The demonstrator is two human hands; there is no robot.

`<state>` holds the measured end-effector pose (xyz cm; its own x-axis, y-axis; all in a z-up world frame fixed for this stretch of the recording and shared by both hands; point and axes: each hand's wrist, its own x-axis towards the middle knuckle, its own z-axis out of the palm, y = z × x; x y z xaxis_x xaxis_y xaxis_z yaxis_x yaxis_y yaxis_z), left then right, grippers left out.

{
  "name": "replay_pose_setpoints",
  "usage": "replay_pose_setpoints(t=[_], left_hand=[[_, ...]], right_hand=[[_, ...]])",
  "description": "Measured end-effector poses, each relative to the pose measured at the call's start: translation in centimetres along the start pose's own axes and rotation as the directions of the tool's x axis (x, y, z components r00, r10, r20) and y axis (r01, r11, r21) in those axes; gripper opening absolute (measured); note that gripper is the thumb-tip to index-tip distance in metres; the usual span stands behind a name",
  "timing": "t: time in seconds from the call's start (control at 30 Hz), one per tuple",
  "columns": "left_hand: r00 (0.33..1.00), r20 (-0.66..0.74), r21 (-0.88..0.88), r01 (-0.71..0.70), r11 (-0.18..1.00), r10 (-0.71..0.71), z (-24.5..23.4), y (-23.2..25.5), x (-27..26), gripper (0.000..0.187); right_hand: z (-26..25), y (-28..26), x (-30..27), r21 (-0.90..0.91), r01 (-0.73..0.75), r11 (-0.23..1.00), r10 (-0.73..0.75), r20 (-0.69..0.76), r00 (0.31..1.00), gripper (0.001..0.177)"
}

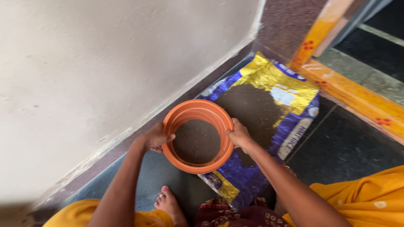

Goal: The person mixes soil on a plastic bag by hand and then transfers the soil into a plastic pot.

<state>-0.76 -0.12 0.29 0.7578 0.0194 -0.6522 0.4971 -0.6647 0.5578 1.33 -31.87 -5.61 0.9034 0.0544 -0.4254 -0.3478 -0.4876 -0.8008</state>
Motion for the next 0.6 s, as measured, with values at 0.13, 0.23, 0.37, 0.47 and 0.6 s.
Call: replay_pose_setpoints(t=[0.13, 0.23, 0.37, 0.47, 0.6], left_hand=[[0.995, -0.008, -0.092, -0.096, 0.991, 0.096, 0.8, 5.7, -1.2, 0.053], [0.974, -0.007, -0.174, -0.222, 0.959, 0.224, 1.8, 10.9, -2.6, 0.051], [0.917, 0.033, -0.286, -0.373, 0.882, 0.399, 6.4, 17.0, -2.3, 0.051], [0.873, 0.119, -0.44, -0.381, 0.813, 0.474, 13.1, 20.8, -0.8, 0.047], [0.891, 0.178, -0.502, -0.281, 0.818, 0.416, 24.0, 24.4, 0.4, 0.045]], right_hand=[[-5.8, 2.0, -0.4, 0.111, -0.016, 0.994, 0.025, -0.076, 0.997, 0.038], [-13.3, 2.9, 0.0, 0.069, 0.108, 0.992, -0.099, -0.121, 0.988, 0.038], [-23.0, 4.5, -2.5, 0.059, 0.164, 0.985, -0.144, -0.253, 0.957, 0.04], [-28.1, 5.9, -5.5, -0.225, 0.223, 0.948, -0.304, -0.443, 0.843, 0.049], [-32.8, 9.4, -7.2, -0.334, -0.34, 0.879, -0.023, -0.743, 0.669, 0.043]])
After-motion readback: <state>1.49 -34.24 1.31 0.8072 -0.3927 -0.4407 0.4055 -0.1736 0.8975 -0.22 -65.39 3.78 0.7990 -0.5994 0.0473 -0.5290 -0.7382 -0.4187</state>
